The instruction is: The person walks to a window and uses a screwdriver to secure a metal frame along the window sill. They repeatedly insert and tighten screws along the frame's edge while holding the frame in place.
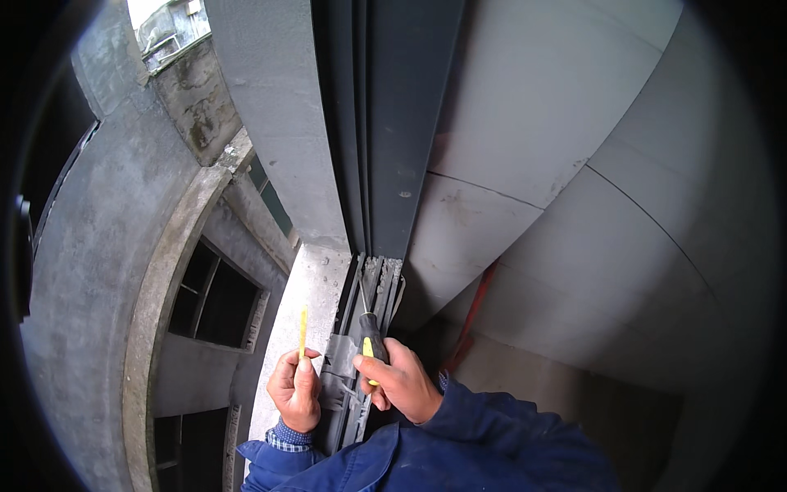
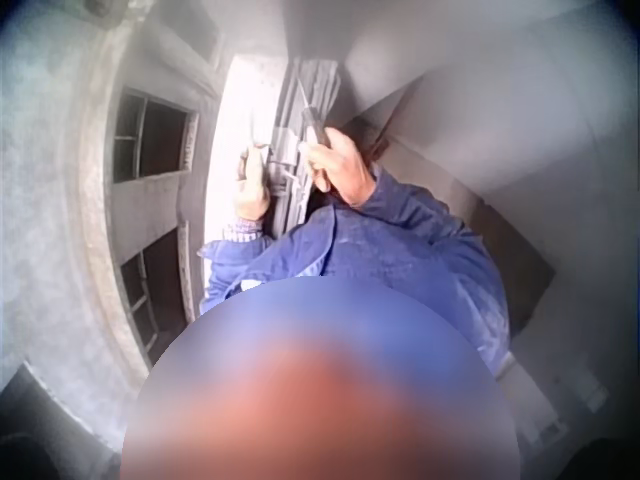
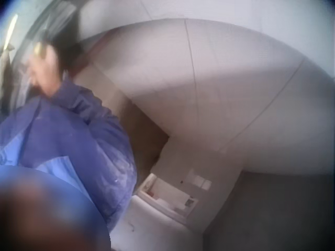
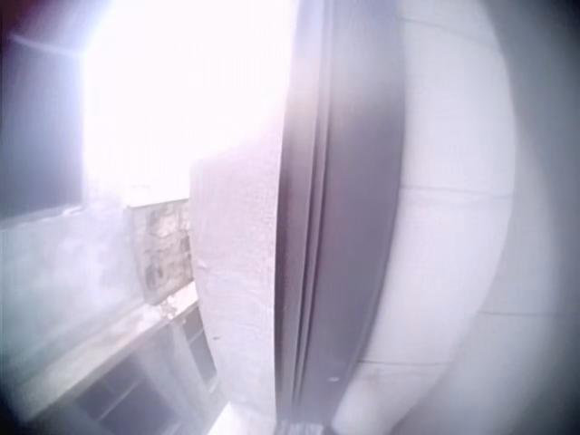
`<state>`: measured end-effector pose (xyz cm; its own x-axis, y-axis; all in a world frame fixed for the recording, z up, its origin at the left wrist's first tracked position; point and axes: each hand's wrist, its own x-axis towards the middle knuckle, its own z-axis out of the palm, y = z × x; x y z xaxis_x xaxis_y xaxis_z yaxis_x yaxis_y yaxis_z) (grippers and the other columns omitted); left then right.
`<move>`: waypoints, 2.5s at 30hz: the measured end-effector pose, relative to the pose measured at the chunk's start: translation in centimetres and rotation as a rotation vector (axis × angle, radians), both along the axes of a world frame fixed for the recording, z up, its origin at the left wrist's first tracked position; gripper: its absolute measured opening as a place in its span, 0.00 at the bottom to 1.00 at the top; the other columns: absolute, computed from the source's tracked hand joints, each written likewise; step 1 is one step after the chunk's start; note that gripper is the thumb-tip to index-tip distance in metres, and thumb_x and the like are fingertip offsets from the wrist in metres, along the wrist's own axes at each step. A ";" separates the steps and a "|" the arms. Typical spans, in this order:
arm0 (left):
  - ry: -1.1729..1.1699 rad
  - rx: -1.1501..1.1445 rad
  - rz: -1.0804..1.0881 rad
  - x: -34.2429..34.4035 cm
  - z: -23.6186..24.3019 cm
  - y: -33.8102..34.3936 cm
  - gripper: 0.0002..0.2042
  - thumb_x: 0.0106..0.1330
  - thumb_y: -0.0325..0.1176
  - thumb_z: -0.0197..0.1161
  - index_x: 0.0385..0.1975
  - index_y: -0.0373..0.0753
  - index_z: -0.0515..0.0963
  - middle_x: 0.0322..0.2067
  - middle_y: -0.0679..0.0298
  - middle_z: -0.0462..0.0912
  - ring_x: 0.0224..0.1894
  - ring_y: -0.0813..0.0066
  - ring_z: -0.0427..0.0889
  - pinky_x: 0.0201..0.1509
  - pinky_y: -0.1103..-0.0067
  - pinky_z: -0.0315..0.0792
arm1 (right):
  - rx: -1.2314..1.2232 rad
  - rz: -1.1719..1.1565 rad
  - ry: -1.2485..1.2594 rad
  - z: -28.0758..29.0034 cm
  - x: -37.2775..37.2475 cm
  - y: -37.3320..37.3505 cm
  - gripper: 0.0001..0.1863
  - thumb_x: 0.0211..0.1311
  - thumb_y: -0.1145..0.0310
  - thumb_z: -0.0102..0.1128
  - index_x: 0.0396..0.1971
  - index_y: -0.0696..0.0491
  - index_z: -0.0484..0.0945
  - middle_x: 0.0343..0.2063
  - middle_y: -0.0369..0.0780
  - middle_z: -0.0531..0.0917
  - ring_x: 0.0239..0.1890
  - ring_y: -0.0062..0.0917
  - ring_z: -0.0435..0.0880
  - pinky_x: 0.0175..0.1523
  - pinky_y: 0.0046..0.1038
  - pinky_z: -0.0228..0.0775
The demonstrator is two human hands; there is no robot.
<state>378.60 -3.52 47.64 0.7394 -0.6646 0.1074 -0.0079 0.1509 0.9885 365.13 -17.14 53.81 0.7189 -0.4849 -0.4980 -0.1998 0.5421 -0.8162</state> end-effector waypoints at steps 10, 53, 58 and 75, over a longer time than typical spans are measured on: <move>0.044 0.028 0.020 -0.2 0.8 0.1 0.10 0.78 0.31 0.57 0.46 0.31 0.82 0.18 0.79 0.68 0.22 0.92 0.61 0.26 0.85 0.54 | 0.127 0.100 0.008 -0.1 1.4 0.2 0.15 0.75 0.58 0.58 0.46 0.55 0.73 0.27 0.40 0.82 0.17 0.17 0.77 0.21 0.19 0.67; -0.025 -0.070 0.095 0.0 0.2 0.1 0.08 0.78 0.29 0.57 0.43 0.32 0.81 0.24 0.73 0.77 0.24 0.91 0.65 0.27 0.85 0.59 | -0.131 0.025 0.035 -2.2 6.6 0.6 0.14 0.69 0.62 0.62 0.30 0.58 0.74 0.21 0.38 0.79 0.11 0.17 0.71 0.14 0.24 0.61; -0.018 -0.070 0.095 0.1 0.1 0.0 0.08 0.78 0.29 0.58 0.43 0.32 0.82 0.20 0.77 0.72 0.22 0.91 0.63 0.25 0.85 0.57 | -0.243 0.062 0.073 -2.0 6.1 0.5 0.15 0.69 0.60 0.64 0.32 0.58 0.75 0.21 0.37 0.79 0.12 0.17 0.72 0.15 0.23 0.62; 0.004 -0.054 0.058 0.0 0.1 0.2 0.08 0.77 0.28 0.58 0.44 0.29 0.80 0.33 0.60 0.87 0.34 0.81 0.82 0.40 0.83 0.75 | 0.092 0.035 -0.066 -2.2 6.9 0.0 0.14 0.74 0.60 0.59 0.38 0.57 0.72 0.25 0.37 0.80 0.11 0.12 0.67 0.17 0.22 0.67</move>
